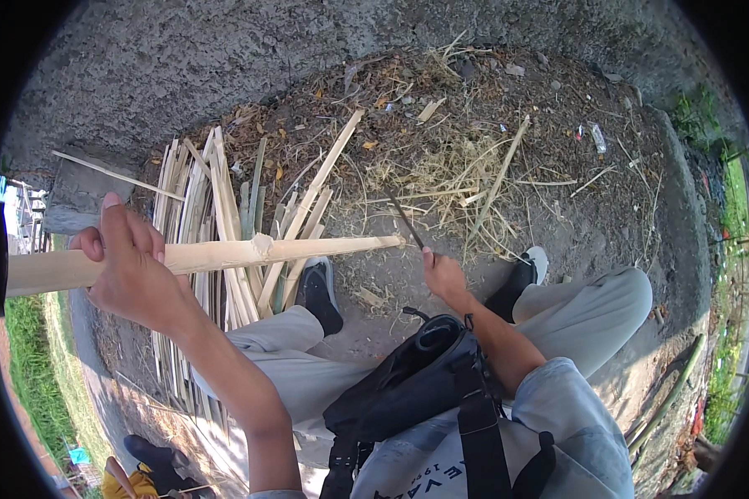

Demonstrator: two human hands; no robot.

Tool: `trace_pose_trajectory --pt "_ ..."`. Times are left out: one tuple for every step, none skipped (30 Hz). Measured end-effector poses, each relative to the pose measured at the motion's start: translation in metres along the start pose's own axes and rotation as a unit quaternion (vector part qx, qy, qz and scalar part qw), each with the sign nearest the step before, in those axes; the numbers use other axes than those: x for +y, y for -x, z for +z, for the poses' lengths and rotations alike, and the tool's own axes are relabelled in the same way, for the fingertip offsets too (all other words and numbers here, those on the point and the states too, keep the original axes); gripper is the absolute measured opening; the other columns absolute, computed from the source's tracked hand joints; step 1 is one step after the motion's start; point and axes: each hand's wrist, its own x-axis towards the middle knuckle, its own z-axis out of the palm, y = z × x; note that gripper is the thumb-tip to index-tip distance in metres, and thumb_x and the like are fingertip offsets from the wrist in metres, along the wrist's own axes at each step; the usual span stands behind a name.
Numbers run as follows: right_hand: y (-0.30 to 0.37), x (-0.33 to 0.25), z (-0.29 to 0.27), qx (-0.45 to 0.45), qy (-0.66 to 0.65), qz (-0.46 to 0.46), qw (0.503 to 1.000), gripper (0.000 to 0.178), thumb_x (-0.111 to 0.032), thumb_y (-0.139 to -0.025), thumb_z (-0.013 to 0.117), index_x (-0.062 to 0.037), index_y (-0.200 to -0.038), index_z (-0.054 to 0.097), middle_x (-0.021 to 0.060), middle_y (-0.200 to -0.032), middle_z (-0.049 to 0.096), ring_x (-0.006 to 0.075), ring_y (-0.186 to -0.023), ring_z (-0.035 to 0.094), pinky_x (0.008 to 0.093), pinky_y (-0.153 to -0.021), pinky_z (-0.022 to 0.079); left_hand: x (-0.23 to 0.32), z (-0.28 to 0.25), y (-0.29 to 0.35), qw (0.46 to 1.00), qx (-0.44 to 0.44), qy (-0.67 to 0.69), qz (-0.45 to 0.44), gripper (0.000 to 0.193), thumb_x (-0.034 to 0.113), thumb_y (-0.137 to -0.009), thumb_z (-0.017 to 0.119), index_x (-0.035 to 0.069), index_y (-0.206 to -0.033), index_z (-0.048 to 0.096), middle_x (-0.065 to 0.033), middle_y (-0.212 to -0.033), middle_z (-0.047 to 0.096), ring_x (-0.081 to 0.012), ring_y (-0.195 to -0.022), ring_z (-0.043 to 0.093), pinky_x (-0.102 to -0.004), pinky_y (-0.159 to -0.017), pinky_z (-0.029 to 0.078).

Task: The person peels and trims bamboo strips by hand and with a knife, then carves a bamboo stalk along its length using the knife.

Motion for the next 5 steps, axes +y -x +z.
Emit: trace_pose_trajectory --pt "0.001 -0.002 -0.001 0.044 -0.061 -0.058 0.996 0.056 -0.049 -0.099 0.035 -0.0054 -0.103 0.069 0.0267 -0.092 0.067 0.0478 -0.094 0.063 0.0544 -0.088 0.049 0.000 -0.001 0.001 1.000 -0.001 -0.002 -0.001 0.036 -0.002 -0.084 0.067 0.014 -0.076 0.037 0.0012 -0.051 0.041 -0.0030 -0.041 0.031 -0.0196 -0.038 0.021" --pt "0.000 -0.001 0.000 0.089 -0.121 -0.116 0.982 0.056 -0.050 -0.098 0.035 -0.0067 -0.105 0.069 0.0280 -0.090 0.066 0.0498 -0.092 0.062 0.0558 -0.088 0.048 0.002 -0.001 0.001 1.000 -0.004 0.006 -0.001 0.035 -0.002 -0.084 0.067 0.014 -0.076 0.037 0.0010 -0.051 0.041 -0.0032 -0.041 0.031 -0.0196 -0.038 0.021" --pt "0.001 0.002 0.004 0.087 -0.122 -0.115 0.982 0.056 -0.050 -0.098 0.035 -0.0067 -0.105 0.069 0.0280 -0.090 0.066 0.0498 -0.092 0.062 0.0558 -0.088 0.048 0.002 -0.002 0.001 1.000 -0.006 0.013 -0.001 0.034 -0.002 -0.084 0.067 0.013 -0.077 0.038 0.0007 -0.051 0.041 -0.0034 -0.041 0.031 -0.0196 -0.038 0.021" --pt "0.003 0.008 0.014 0.092 -0.075 -0.114 0.986 0.057 -0.052 -0.098 0.035 -0.0070 -0.108 0.068 0.0276 -0.091 0.067 0.0491 -0.091 0.063 0.0557 -0.088 0.048 0.002 -0.002 0.001 1.000 -0.007 0.013 0.001 0.033 -0.002 -0.084 0.067 0.013 -0.077 0.038 0.0008 -0.051 0.041 -0.0034 -0.041 0.031 -0.0195 -0.038 0.022" --pt "0.007 0.014 0.023 0.098 -0.028 -0.112 0.988 0.058 -0.054 -0.097 0.036 -0.0073 -0.111 0.067 0.0272 -0.093 0.067 0.0483 -0.091 0.063 0.0555 -0.088 0.048 0.000 -0.001 0.000 1.000 -0.007 0.014 0.003 0.033 -0.001 -0.084 0.068 0.013 -0.078 0.038 0.0008 -0.051 0.041 -0.0034 -0.040 0.031 -0.0193 -0.038 0.022"
